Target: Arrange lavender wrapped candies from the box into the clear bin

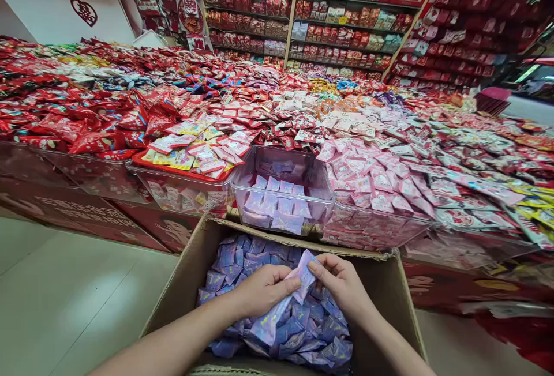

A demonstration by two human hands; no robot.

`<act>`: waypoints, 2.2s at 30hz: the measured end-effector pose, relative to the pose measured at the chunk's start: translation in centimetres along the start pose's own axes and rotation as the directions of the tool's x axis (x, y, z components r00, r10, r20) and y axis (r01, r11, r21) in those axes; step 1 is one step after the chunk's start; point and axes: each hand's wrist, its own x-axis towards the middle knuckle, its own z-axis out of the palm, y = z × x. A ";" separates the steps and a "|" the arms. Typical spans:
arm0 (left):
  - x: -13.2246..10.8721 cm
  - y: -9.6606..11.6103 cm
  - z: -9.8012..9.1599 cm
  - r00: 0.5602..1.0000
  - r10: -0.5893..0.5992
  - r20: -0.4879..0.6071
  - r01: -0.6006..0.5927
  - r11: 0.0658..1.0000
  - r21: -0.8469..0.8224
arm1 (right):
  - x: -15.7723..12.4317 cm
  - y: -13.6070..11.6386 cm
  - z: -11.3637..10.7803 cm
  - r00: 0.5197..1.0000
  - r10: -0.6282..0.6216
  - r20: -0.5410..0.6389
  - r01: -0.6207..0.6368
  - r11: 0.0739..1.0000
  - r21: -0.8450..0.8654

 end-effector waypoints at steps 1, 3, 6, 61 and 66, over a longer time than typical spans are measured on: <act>0.0 0.0 0.1 1.000 0.000 0.003 0.000 1.000 0.010 | -0.1 -0.1 -0.1 1.000 0.011 0.017 -0.011 1.000 0.024; 0.1 0.0 0.0 1.000 0.004 0.011 -0.005 0.999 0.038 | -0.2 -0.1 -0.3 0.998 0.026 0.060 -0.029 0.998 0.049; 0.0 0.0 -0.2 1.000 0.020 0.011 -0.021 0.994 0.110 | -0.4 0.1 -0.3 0.993 -0.028 0.112 0.025 0.999 0.027; -1.8 -0.1 -0.7 0.975 0.218 0.030 -0.177 0.695 0.697 | 14.8 -12.4 2.7 0.718 0.523 0.459 0.245 0.427 -0.870; -1.8 -0.5 -0.5 0.972 0.232 0.035 -0.192 0.703 0.684 | 15.0 -12.2 2.8 0.695 0.543 0.472 0.219 0.465 -0.858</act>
